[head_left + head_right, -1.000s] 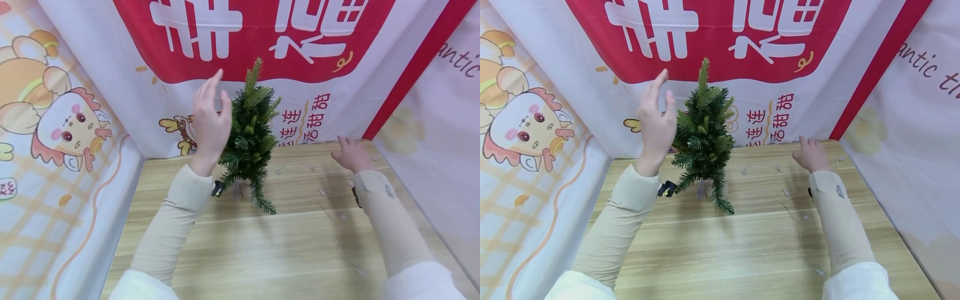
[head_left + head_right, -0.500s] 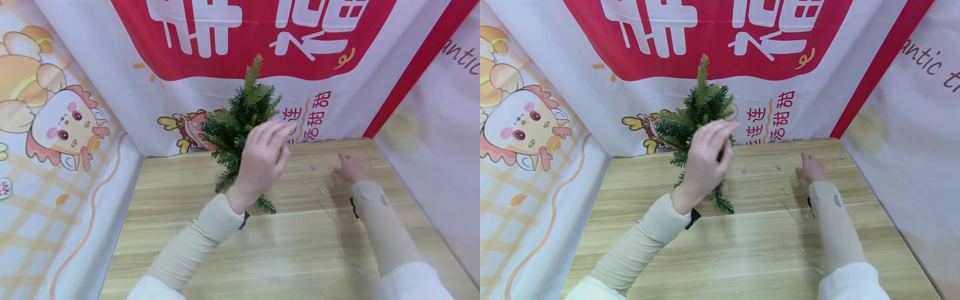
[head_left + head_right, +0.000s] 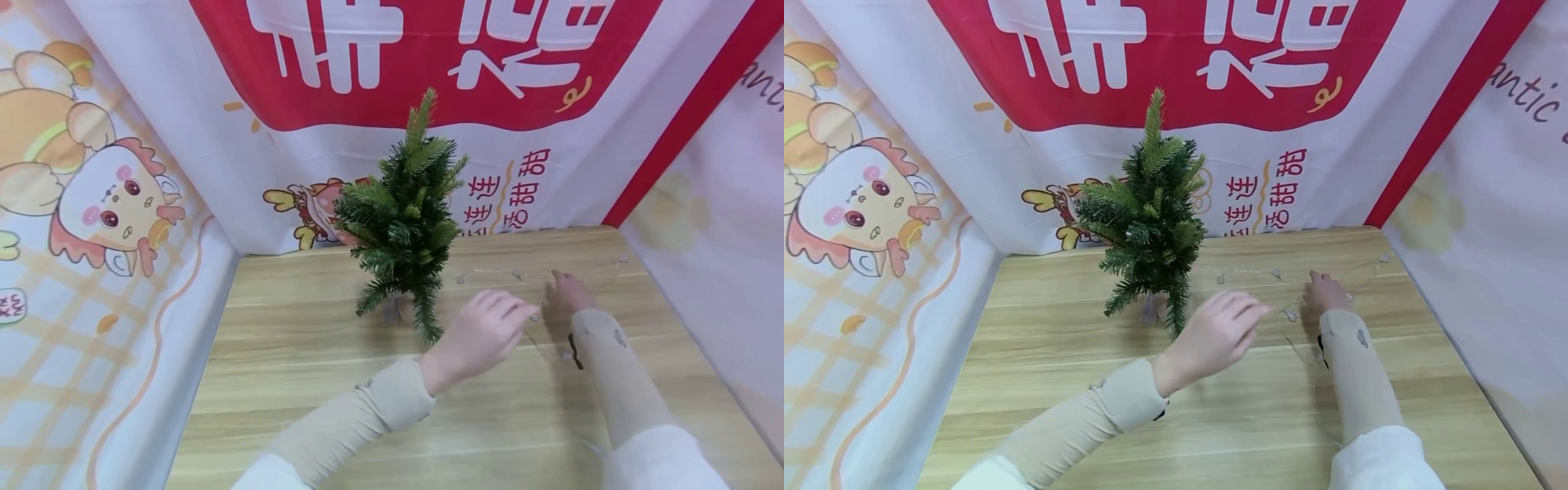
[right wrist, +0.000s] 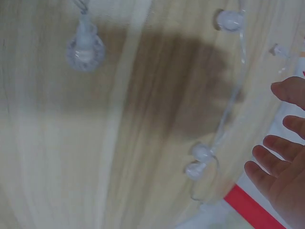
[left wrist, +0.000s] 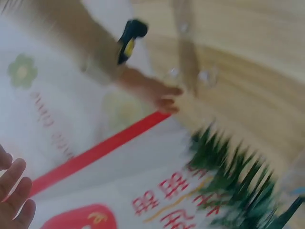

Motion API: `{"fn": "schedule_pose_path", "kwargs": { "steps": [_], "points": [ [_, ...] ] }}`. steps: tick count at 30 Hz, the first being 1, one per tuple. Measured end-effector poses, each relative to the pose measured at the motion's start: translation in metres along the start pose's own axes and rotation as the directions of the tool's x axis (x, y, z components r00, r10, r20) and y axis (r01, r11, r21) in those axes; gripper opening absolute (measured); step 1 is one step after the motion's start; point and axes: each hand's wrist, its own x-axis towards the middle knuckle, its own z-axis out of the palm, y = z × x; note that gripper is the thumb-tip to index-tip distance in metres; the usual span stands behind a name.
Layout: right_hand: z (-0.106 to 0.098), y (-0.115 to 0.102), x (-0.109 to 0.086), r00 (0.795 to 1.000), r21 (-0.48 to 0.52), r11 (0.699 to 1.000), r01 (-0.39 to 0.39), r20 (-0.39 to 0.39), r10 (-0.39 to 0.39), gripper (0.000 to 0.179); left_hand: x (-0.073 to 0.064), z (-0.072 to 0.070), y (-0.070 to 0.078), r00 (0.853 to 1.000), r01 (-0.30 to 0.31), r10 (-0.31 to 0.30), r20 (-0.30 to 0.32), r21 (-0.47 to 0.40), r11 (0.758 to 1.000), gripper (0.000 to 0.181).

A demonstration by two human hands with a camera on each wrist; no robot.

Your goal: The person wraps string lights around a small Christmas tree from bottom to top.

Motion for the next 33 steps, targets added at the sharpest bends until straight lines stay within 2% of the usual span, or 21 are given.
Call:
{"fn": "schedule_pose_path", "kwargs": {
  "steps": [4,9,15,19,23,25,28,31,33],
  "points": [
    [0.013,0.009,0.005,0.999,-0.023,1.0,0.009,-0.037,-0.01,0.057,-0.008,0.018,0.011,0.995,-0.009,0.01,0.096,-0.006,1.0,0.027],
    [0.032,0.019,0.011,0.992,-0.054,0.998,0.033,-0.12,-0.04,0.056,-0.016,0.042,0.02,0.977,0.001,0.002,0.214,-0.013,1.0,0.03],
    [0.047,0.028,0.017,0.977,0.032,0.999,-0.015,-0.213,0.022,0.061,-0.027,0.066,0.026,0.964,0.056,-0.045,0.261,-0.037,0.998,0.028],
    [0.051,0.032,0.016,0.979,0.09,0.994,-0.06,-0.188,0.076,0.076,-0.035,0.08,0.028,0.949,0.107,-0.089,0.302,-0.043,0.993,0.027],
    [0.049,0.034,0.011,0.987,0.107,0.99,-0.095,-0.122,0.108,0.086,-0.041,0.093,0.028,0.923,0.155,-0.124,0.365,-0.056,0.986,0.029],
    [0.049,0.035,0.009,0.988,0.105,0.988,-0.111,-0.096,0.121,0.09,-0.043,0.101,0.028,0.904,0.184,-0.147,0.4,-0.056,0.981,0.031],
    [0.049,0.041,0.012,0.988,0.098,0.988,-0.121,-0.081,0.129,0.091,-0.045,0.111,0.026,0.883,0.229,-0.182,0.433,-0.058,0.972,0.033],
    [0.05,0.049,0.017,0.988,0.082,0.991,-0.107,-0.105,0.115,0.075,-0.047,0.12,0.023,0.861,0.267,-0.214,0.462,-0.051,0.962,0.035],
    [0.05,0.053,0.021,0.985,0.071,0.992,-0.1,-0.137,0.109,0.061,-0.048,0.125,0.021,0.84,0.296,-0.235,0.488,-0.05,0.954,0.035]
  ]
}}
